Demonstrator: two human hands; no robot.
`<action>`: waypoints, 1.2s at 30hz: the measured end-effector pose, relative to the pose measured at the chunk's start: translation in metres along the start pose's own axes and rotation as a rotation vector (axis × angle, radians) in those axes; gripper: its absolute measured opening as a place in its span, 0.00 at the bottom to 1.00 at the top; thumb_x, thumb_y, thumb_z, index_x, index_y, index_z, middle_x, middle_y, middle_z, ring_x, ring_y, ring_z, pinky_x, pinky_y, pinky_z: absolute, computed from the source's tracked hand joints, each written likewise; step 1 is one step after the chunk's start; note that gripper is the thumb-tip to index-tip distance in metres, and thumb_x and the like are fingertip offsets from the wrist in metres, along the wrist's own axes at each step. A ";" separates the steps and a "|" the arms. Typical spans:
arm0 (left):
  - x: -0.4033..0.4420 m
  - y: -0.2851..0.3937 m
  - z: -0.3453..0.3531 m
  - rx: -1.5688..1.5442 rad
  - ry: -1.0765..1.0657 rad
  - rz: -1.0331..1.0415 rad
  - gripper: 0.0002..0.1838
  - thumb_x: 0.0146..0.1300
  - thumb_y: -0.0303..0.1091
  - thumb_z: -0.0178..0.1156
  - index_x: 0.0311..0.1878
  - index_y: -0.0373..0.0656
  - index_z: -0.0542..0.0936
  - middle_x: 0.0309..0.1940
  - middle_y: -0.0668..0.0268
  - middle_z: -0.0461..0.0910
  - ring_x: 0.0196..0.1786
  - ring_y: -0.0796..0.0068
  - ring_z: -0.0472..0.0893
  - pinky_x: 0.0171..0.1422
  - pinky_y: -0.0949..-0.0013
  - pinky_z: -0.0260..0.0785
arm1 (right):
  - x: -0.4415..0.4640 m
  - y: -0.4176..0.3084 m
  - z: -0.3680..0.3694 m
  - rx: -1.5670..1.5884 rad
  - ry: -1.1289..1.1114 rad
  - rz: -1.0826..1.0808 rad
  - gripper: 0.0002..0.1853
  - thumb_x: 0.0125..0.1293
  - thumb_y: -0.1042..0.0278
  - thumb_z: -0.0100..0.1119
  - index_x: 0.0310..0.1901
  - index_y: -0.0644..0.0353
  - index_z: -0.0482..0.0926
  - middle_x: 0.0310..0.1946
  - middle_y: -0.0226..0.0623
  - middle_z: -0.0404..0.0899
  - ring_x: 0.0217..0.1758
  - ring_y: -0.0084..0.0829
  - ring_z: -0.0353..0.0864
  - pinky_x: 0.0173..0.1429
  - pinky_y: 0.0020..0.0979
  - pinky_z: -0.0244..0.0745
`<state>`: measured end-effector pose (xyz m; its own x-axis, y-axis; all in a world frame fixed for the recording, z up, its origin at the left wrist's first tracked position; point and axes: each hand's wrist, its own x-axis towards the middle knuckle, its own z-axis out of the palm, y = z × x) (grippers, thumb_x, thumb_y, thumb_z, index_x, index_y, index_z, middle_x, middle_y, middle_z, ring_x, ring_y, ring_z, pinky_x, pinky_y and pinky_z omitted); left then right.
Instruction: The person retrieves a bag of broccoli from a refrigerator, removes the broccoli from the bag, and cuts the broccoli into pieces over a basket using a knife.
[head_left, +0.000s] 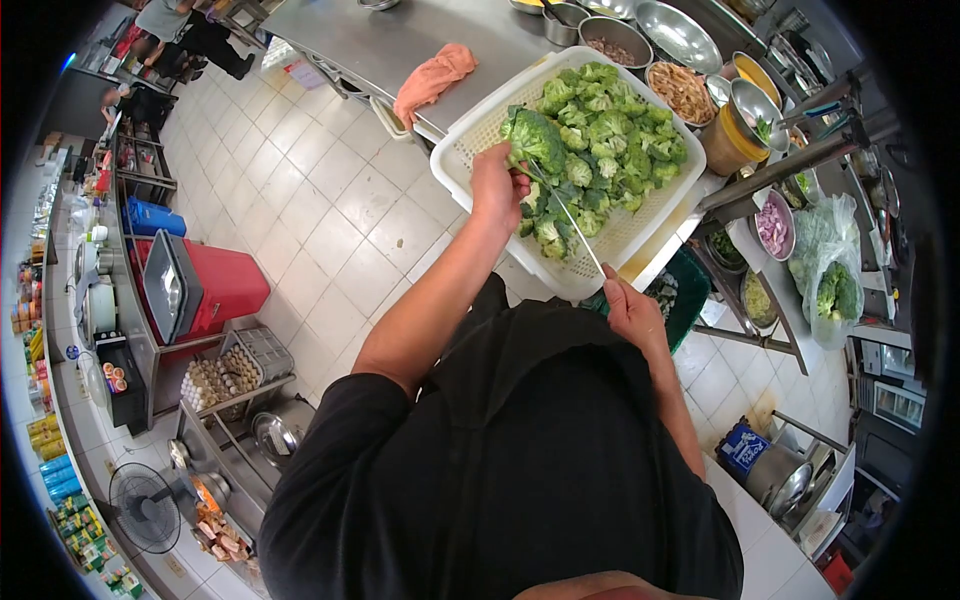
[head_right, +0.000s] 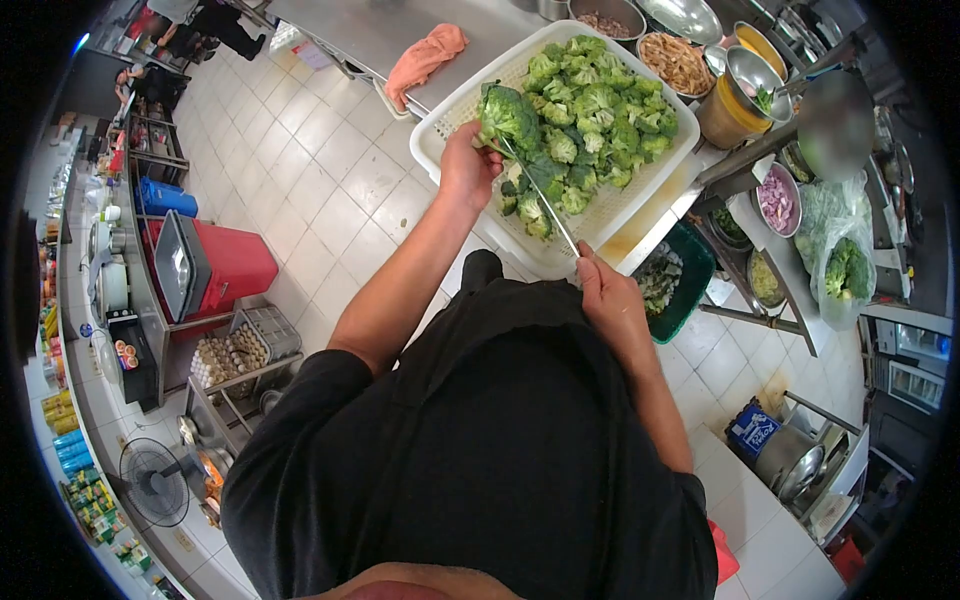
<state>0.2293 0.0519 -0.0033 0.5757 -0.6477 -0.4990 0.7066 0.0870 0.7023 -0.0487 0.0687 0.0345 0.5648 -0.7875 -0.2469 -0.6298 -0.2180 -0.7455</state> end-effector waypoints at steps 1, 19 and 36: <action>0.000 0.000 0.002 -0.017 -0.002 0.012 0.10 0.71 0.39 0.50 0.37 0.45 0.74 0.25 0.69 0.74 0.20 0.79 0.69 0.23 0.73 0.62 | 0.000 -0.001 0.001 -0.033 0.010 0.006 0.22 0.77 0.52 0.49 0.63 0.55 0.79 0.39 0.57 0.84 0.45 0.54 0.86 0.52 0.43 0.79; -0.001 -0.005 0.012 -0.063 0.029 0.046 0.08 0.71 0.40 0.50 0.42 0.46 0.72 0.27 0.65 0.76 0.24 0.77 0.67 0.28 0.72 0.61 | 0.032 0.009 0.011 -0.036 0.032 -0.060 0.24 0.79 0.49 0.47 0.62 0.58 0.80 0.30 0.46 0.84 0.32 0.44 0.84 0.41 0.41 0.78; 0.004 -0.007 -0.017 0.196 0.040 0.474 0.10 0.70 0.34 0.56 0.51 0.47 0.68 0.29 0.65 0.78 0.26 0.77 0.77 0.27 0.73 0.65 | 0.023 -0.021 -0.005 -0.098 -0.031 -0.114 0.23 0.78 0.53 0.45 0.64 0.57 0.78 0.54 0.56 0.82 0.59 0.56 0.80 0.62 0.43 0.74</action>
<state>0.2338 0.0613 -0.0187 0.8321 -0.5418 -0.1187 0.2759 0.2187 0.9360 -0.0250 0.0523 0.0478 0.6511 -0.7364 -0.1840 -0.6087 -0.3617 -0.7062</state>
